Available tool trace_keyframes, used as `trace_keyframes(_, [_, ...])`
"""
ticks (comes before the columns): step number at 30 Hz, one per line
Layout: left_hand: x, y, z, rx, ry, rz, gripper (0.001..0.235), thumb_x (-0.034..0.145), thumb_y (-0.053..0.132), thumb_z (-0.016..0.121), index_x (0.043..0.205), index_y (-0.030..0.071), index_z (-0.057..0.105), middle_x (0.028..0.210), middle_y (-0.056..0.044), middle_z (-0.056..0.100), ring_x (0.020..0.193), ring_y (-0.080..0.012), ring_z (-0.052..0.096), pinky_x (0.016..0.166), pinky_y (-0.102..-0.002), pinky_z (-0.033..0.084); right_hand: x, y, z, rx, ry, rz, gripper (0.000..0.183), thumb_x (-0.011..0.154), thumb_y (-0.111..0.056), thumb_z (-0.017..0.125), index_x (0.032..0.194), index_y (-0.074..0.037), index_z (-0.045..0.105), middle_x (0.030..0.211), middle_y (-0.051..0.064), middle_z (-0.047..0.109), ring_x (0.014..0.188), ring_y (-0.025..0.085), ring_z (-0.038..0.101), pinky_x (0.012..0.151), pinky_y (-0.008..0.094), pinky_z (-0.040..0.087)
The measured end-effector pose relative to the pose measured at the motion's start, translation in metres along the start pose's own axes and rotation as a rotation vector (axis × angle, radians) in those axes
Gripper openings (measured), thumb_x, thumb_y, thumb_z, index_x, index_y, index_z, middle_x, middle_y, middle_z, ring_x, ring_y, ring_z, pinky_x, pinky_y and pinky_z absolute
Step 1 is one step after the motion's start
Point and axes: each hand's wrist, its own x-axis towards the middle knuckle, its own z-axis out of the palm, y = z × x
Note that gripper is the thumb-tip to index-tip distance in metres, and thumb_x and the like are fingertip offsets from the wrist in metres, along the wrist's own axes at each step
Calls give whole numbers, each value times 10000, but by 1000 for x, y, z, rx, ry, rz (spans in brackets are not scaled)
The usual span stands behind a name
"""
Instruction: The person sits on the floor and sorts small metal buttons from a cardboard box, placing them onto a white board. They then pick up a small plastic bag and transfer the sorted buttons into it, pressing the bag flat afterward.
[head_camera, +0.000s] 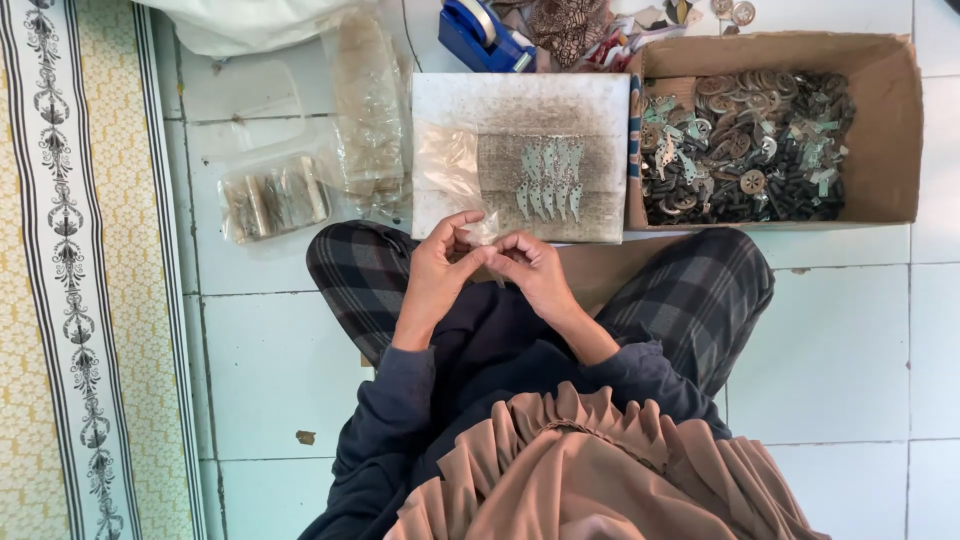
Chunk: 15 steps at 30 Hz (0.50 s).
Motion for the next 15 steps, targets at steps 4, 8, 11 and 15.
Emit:
trace_keyframes(4, [-1, 16, 0, 27, -31, 31, 527, 901, 151, 849, 1375, 78, 628, 877, -105, 697, 787, -114, 681, 688, -259, 590, -4, -4, -3, 142, -24, 22, 101, 900, -64, 814, 920, -9, 732, 725, 12, 649, 721, 36, 585, 693, 220, 533])
trace_keyframes(8, [0, 45, 0, 119, -80, 47, 508, 911, 160, 836, 1367, 84, 628, 844, -107, 674, 756, -134, 661, 657, -299, 581, -6, -17, -10, 235, -34, 44, 88, 882, -22, 792, 910, 21, 720, 698, 36, 631, 678, 51, 606, 650, 214, 536])
trace_keyframes(11, [2, 64, 0, 125, -98, 63, 494, 924, 167, 824, 1368, 88, 622, 836, -100, 665, 749, -133, 641, 652, -305, 566, -4, -28, -13, 249, -33, 20, 96, 876, -16, 789, 918, 28, 715, 701, 64, 642, 673, 72, 623, 648, 217, 538])
trace_keyframes(15, [3, 89, 0, 155, -102, 122, 436, 979, 143, 764, 1382, 91, 604, 845, -120, 648, 771, -152, 616, 652, -343, 548, -2, -58, -9, 205, -31, -49, 103, 858, 3, 798, 909, 40, 717, 699, 117, 647, 667, 118, 622, 634, 240, 526])
